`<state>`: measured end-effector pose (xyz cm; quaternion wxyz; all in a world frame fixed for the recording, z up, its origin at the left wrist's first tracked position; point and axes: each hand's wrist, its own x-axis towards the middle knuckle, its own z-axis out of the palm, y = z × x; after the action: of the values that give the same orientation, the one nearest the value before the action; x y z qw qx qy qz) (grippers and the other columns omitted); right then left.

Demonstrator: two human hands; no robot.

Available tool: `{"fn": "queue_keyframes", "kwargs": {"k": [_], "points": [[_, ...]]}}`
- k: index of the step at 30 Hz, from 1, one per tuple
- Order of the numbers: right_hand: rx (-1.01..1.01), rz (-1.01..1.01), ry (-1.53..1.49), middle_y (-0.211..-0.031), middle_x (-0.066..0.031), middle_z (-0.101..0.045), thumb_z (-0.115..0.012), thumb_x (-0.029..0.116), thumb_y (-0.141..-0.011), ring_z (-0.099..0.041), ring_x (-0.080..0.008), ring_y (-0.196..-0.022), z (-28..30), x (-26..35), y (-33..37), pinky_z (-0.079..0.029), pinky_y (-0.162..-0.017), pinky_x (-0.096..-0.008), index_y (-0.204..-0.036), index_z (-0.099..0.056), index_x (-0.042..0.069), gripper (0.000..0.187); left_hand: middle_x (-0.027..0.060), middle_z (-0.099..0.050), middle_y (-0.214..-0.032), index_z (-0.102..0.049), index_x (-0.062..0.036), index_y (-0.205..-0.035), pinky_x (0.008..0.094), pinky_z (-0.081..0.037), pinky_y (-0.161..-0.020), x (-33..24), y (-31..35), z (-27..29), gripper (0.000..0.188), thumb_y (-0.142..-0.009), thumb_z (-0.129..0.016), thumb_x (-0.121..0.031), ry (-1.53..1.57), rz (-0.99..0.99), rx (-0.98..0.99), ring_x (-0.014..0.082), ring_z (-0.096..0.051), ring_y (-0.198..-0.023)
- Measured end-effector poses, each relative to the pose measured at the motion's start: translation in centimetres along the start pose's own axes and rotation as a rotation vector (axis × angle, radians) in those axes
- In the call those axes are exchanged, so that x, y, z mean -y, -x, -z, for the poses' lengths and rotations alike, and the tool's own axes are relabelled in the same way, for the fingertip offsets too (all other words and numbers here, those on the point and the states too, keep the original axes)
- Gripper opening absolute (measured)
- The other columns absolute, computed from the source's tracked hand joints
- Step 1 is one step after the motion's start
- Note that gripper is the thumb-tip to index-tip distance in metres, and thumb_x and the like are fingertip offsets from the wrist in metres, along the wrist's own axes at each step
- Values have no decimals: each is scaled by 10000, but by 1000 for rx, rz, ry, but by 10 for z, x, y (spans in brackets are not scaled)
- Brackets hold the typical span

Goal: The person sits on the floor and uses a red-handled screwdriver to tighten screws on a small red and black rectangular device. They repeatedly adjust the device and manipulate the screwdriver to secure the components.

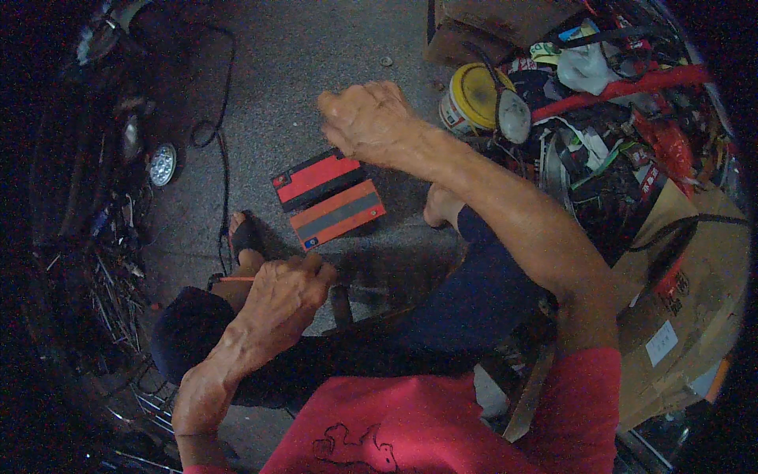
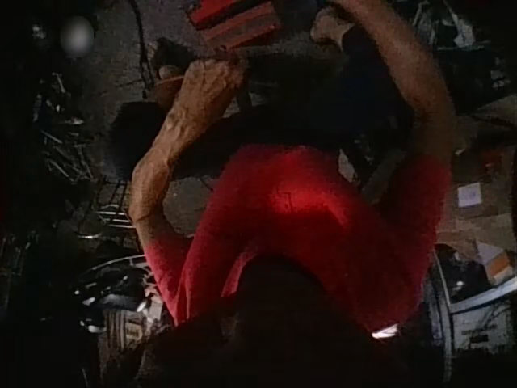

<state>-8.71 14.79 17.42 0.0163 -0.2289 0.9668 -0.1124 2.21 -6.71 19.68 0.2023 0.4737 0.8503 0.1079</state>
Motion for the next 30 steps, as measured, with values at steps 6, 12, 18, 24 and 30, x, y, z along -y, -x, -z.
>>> {"fn": "queue_keyframes", "kwargs": {"k": [6,12,18,24,30], "points": [[83,-8,-18,-865,-163,-621,-618,178,-836,-632,-352,-786,6,5,-1,-508,-686,-431,-966,-552,19,216,160,-574,-863,-563,5,-919,410,-511,-677,2,3,-4,293,-632,-611,46,90,34,51,319,-624,-841],[-46,64,-52,-1021,-158,-596,-607,138,-837,-626,-354,-865,-6,1,3,-508,-706,-436,-1038,-536,17,245,164,-579,-866,-572,10,-926,408,-515,-673,0,0,3,279,-650,-604,28,95,20,63,319,-627,-832],[124,-66,-31,-986,-171,-600,-603,188,-832,-626,-361,-860,0,5,-4,-503,-707,-457,-983,-536,11,242,127,-598,-810,-598,-20,-823,336,-508,-627,1,3,-5,183,-648,-649,-10,9,4,-17,247,-643,-789],[-77,103,-66,-850,-172,-627,-608,212,-822,-635,-376,-789,-6,-3,2,-509,-696,-464,-987,-533,13,268,133,-599,-808,-598,-14,-819,341,-511,-635,1,2,-2,171,-653,-639,-7,18,-5,-20,254,-641,-790],[-36,52,-24,-823,-153,-625,-622,228,-843,-642,-352,-767,-7,4,0,-512,-664,-443,-973,-538,17,262,132,-599,-813,-601,-15,-826,342,-514,-646,1,2,-3,187,-645,-647,-10,21,-4,-20,253,-641,-798]]}}
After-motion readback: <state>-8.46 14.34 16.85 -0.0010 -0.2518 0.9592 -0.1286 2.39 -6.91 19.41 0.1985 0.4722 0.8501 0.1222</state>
